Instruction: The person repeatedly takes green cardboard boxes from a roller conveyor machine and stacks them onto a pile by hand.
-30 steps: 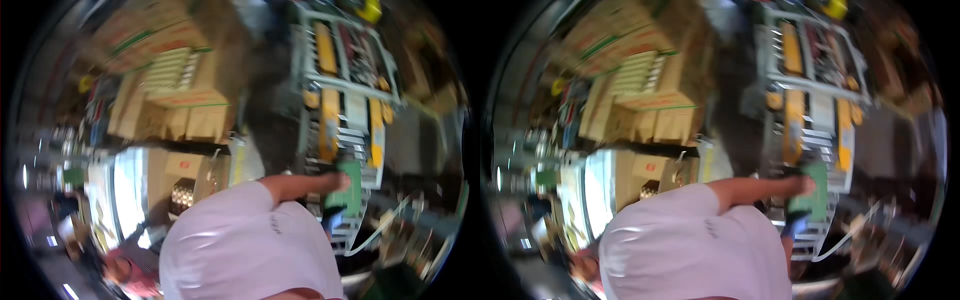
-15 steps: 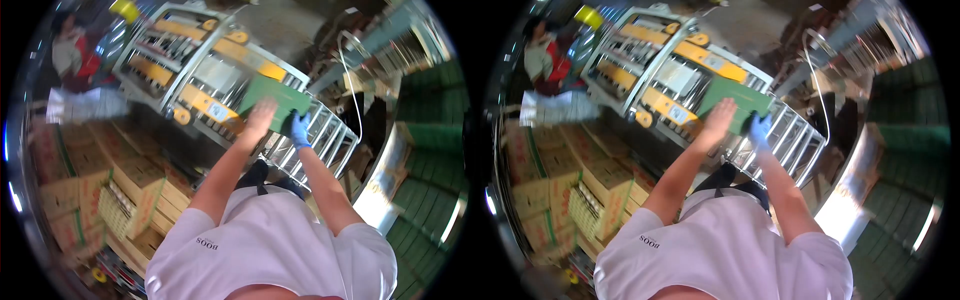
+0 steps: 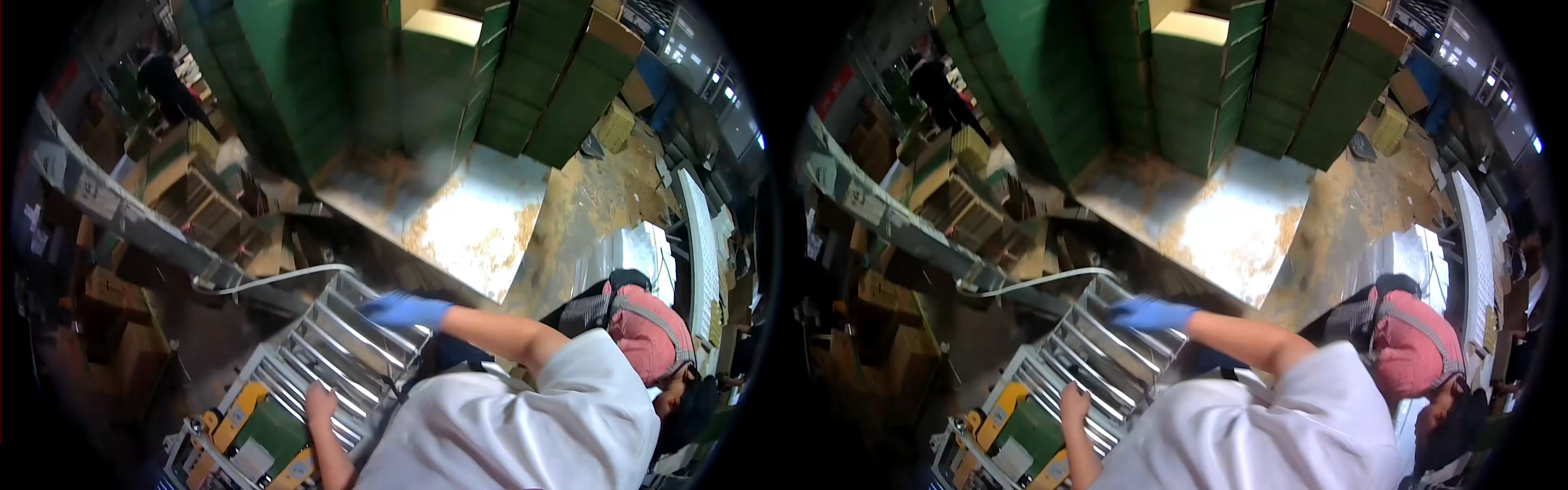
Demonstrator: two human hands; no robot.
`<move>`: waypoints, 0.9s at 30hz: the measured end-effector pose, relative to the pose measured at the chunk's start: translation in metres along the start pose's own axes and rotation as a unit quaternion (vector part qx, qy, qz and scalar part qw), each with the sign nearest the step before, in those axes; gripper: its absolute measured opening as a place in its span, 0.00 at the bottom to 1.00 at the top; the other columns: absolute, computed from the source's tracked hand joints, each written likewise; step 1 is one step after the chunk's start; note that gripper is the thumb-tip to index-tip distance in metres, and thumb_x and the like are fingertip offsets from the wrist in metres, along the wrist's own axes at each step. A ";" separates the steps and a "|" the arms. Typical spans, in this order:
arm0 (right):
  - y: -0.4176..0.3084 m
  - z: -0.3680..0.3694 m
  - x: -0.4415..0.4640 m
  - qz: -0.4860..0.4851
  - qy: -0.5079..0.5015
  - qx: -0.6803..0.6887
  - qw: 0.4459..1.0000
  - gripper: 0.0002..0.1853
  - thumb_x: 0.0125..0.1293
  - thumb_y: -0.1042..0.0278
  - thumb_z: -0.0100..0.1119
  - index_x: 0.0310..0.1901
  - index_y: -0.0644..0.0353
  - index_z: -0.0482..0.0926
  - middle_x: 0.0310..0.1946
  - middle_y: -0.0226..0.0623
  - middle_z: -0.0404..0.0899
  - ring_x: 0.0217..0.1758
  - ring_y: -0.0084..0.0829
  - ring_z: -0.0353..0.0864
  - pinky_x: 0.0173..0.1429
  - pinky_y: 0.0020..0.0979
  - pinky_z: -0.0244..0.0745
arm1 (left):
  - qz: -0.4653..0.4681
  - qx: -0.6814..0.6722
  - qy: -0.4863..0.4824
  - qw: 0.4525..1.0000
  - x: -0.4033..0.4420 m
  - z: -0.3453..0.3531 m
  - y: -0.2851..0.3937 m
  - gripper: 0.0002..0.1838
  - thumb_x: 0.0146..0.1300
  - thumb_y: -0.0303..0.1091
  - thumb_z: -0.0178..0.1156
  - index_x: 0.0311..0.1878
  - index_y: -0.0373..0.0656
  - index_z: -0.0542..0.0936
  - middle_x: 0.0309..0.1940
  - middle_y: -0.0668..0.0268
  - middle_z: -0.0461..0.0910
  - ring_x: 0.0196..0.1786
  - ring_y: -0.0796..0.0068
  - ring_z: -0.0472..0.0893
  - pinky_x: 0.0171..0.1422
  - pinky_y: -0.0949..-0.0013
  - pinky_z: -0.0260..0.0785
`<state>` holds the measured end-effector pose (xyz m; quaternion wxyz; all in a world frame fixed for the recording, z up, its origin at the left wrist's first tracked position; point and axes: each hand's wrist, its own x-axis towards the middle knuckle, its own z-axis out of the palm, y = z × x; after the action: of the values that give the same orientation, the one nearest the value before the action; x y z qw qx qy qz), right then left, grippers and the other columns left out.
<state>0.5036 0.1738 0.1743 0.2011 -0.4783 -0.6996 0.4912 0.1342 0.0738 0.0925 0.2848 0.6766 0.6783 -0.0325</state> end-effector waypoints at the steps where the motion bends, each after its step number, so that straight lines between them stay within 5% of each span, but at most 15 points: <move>1: 0.028 -0.060 -0.023 -0.057 0.104 -0.008 0.993 0.28 0.75 0.59 0.56 0.71 0.65 0.72 0.69 0.47 0.76 0.71 0.38 0.74 0.76 0.37 0.67 | 0.057 -0.061 0.037 0.996 0.025 0.010 0.037 0.24 0.62 0.42 0.66 0.55 0.32 0.80 0.51 0.40 0.81 0.58 0.38 0.78 0.65 0.47 0.70; 2: 0.074 -0.107 -0.034 0.060 0.246 0.020 0.967 0.22 0.77 0.55 0.55 0.64 0.60 0.79 0.61 0.51 0.81 0.64 0.42 0.80 0.70 0.37 0.73 | 0.108 -0.082 0.034 0.990 0.053 0.008 0.083 0.26 0.64 0.41 0.65 0.58 0.32 0.79 0.55 0.41 0.81 0.61 0.39 0.77 0.67 0.49 0.69; 4: 0.105 -0.237 -0.084 0.013 0.415 0.009 0.910 0.23 0.77 0.55 0.57 0.65 0.62 0.77 0.64 0.49 0.77 0.67 0.40 0.77 0.72 0.36 0.70 | 0.214 -0.249 0.038 0.944 0.114 0.000 0.185 0.33 0.66 0.41 0.68 0.69 0.34 0.73 0.64 0.42 0.77 0.68 0.47 0.77 0.70 0.57 0.69; 6: 0.124 -0.359 -0.114 -0.072 0.530 -0.060 0.843 0.25 0.76 0.55 0.58 0.65 0.65 0.75 0.68 0.47 0.73 0.70 0.37 0.73 0.75 0.34 0.67 | 0.212 -0.484 -0.054 0.847 0.155 -0.041 0.308 0.39 0.68 0.35 0.68 0.77 0.39 0.62 0.68 0.48 0.75 0.66 0.58 0.79 0.64 0.63 0.75; 8: 0.082 -0.449 -0.119 -0.087 0.582 0.049 0.807 0.37 0.72 0.48 0.62 0.72 0.68 0.67 0.72 0.48 0.70 0.75 0.38 0.68 0.76 0.35 0.64 | 0.190 -0.644 -0.172 0.721 0.177 -0.110 0.422 0.43 0.72 0.39 0.64 0.82 0.43 0.51 0.74 0.47 0.65 0.69 0.52 0.76 0.67 0.50 0.75; 10: 0.086 -0.559 -0.104 -0.161 0.589 0.062 0.790 0.40 0.72 0.44 0.62 0.74 0.68 0.65 0.73 0.50 0.69 0.75 0.40 0.69 0.76 0.36 0.64 | 0.182 -0.729 -0.255 0.608 0.211 -0.164 0.524 0.53 0.69 0.56 0.65 0.83 0.44 0.44 0.81 0.45 0.49 0.78 0.39 0.62 0.71 0.40 0.70; 12: 0.089 -0.653 -0.080 -0.133 0.610 -0.003 0.781 0.41 0.72 0.39 0.59 0.73 0.68 0.67 0.71 0.53 0.71 0.74 0.43 0.71 0.75 0.36 0.65 | 0.195 -0.714 -0.254 0.622 0.235 -0.215 0.611 0.74 0.56 0.68 0.71 0.82 0.44 0.24 0.82 0.42 0.41 0.81 0.37 0.55 0.73 0.31 0.63; 14: 0.068 -0.716 -0.066 -0.095 0.611 -0.063 0.784 0.43 0.72 0.33 0.54 0.71 0.68 0.70 0.69 0.54 0.74 0.74 0.46 0.71 0.75 0.37 0.65 | 0.161 -0.729 -0.207 0.632 0.253 -0.255 0.680 0.79 0.51 0.71 0.73 0.81 0.44 0.23 0.83 0.43 0.34 0.84 0.37 0.43 0.76 0.25 0.51; 16: 0.068 -0.763 -0.034 -0.127 0.581 0.044 0.803 0.42 0.73 0.31 0.49 0.69 0.66 0.73 0.68 0.49 0.76 0.74 0.44 0.71 0.76 0.37 0.64 | 0.155 -0.729 -0.217 0.631 0.269 -0.280 0.722 0.72 0.52 0.73 0.71 0.83 0.42 0.37 0.83 0.46 0.41 0.84 0.41 0.43 0.79 0.26 0.42; 19: 0.042 -0.752 -0.027 -0.096 0.546 0.125 0.823 0.41 0.73 0.33 0.53 0.72 0.63 0.71 0.69 0.41 0.76 0.73 0.36 0.72 0.76 0.33 0.63 | 0.090 -0.709 -0.199 0.670 0.270 -0.283 0.758 0.48 0.61 0.70 0.62 0.74 0.45 0.65 0.75 0.57 0.65 0.77 0.55 0.61 0.78 0.42 0.49; 21: 0.030 -0.750 -0.024 -0.147 0.515 0.151 0.831 0.40 0.72 0.35 0.57 0.72 0.62 0.72 0.69 0.38 0.76 0.72 0.30 0.72 0.76 0.30 0.63 | 0.128 -0.722 -0.245 0.634 0.341 -0.265 0.769 0.42 0.63 0.65 0.59 0.74 0.48 0.70 0.77 0.59 0.67 0.77 0.58 0.64 0.79 0.43 0.45; 23: 0.044 -0.767 -0.015 -0.197 0.475 0.162 0.842 0.40 0.70 0.36 0.60 0.71 0.63 0.73 0.68 0.38 0.77 0.71 0.29 0.72 0.74 0.30 0.64 | 0.051 -0.734 -0.183 0.652 0.311 -0.276 0.774 0.44 0.59 0.62 0.62 0.75 0.48 0.68 0.77 0.57 0.66 0.76 0.56 0.64 0.78 0.39 0.47; 24: 0.048 -0.777 -0.015 -0.130 0.486 0.127 0.855 0.39 0.69 0.38 0.63 0.68 0.64 0.75 0.64 0.39 0.79 0.67 0.32 0.74 0.71 0.31 0.67 | 0.006 -0.738 -0.154 0.657 0.299 -0.275 0.771 0.45 0.57 0.61 0.64 0.75 0.49 0.67 0.76 0.56 0.66 0.76 0.55 0.64 0.77 0.37 0.48; 25: 0.045 -0.779 -0.016 -0.130 0.479 0.091 0.863 0.38 0.69 0.39 0.63 0.68 0.65 0.75 0.63 0.40 0.80 0.65 0.32 0.75 0.69 0.32 0.68 | 0.045 -0.732 -0.131 0.667 0.304 -0.270 0.765 0.47 0.57 0.61 0.63 0.76 0.47 0.65 0.81 0.54 0.57 0.81 0.53 0.54 0.81 0.37 0.35; 27: 0.036 -0.775 -0.020 -0.146 0.470 0.017 0.870 0.38 0.69 0.41 0.63 0.69 0.66 0.73 0.62 0.41 0.80 0.63 0.33 0.76 0.66 0.32 0.70 | 0.184 -0.774 -0.156 0.586 0.357 -0.243 0.749 0.39 0.56 0.61 0.63 0.68 0.50 0.75 0.68 0.58 0.75 0.69 0.58 0.73 0.70 0.43 0.62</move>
<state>1.1120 0.5424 0.4846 0.5841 -0.5413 -0.5759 0.1847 0.7801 0.5611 0.3975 0.8022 0.2956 0.2537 0.4525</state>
